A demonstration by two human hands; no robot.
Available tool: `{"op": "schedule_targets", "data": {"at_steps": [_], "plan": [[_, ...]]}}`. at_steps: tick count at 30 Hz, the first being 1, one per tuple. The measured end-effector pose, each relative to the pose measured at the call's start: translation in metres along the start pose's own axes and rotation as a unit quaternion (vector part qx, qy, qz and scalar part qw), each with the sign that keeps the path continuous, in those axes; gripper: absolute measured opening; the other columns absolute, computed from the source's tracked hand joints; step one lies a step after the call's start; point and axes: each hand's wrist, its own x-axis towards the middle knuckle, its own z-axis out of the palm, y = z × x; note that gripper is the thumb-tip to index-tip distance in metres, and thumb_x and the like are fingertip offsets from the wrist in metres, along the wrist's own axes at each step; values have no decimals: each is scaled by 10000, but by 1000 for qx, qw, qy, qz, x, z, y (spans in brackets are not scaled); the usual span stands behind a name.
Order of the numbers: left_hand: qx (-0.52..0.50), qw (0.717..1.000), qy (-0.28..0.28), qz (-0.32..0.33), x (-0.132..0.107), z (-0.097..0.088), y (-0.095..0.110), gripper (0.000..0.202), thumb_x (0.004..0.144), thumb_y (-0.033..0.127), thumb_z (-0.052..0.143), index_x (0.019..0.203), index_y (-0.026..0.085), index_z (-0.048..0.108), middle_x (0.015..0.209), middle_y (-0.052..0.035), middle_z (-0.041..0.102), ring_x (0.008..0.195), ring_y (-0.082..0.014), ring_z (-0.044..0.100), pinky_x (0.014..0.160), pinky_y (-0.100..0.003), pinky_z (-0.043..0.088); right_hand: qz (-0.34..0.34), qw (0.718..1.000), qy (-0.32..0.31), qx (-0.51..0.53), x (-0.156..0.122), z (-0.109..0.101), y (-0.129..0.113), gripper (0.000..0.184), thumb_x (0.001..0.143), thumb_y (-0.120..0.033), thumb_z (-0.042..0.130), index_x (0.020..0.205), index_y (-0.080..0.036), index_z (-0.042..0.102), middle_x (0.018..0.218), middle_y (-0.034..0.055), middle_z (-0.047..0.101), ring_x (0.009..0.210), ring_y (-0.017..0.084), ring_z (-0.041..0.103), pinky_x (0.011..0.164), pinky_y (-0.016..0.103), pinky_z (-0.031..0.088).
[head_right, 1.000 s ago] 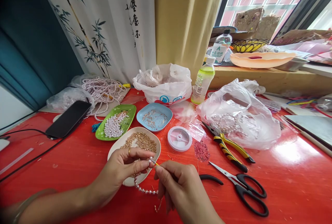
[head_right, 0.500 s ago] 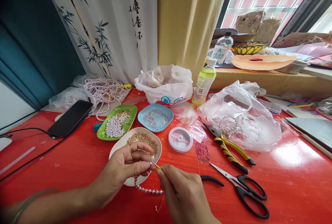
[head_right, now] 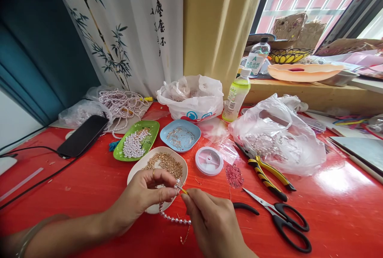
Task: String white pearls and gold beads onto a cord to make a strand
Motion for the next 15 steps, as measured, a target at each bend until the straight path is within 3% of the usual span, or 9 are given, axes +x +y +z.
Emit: {"op": "schedule_targets", "data": {"at_steps": [7,12,15], "plan": [[14,1000,26,7,-2,0,4,203,592,308,711,682,141,636,584,12,556,514,-78,436,509,-223,340,-33,998,-17,-50,-3,-2,3,270,871,-173,381,672,-153,563,455,-22,494,351,65,397,377,182,327],[-35,999,-5,-17,-1,1,1,216,591,314,711,675,139,619,556,9,569,489,-78,442,501,-225,341,-106,990,22,-91,0,-1,3,278,860,-134,387,670,-137,590,491,26,582,383,86,490,405,192,367],[-48,999,-15,-21,-1,2,1,202,619,302,696,680,138,596,572,7,572,522,-82,471,509,-214,344,-115,987,28,-109,1,0,4,290,854,-128,396,646,-133,598,516,47,614,425,105,553,432,193,399]]}}
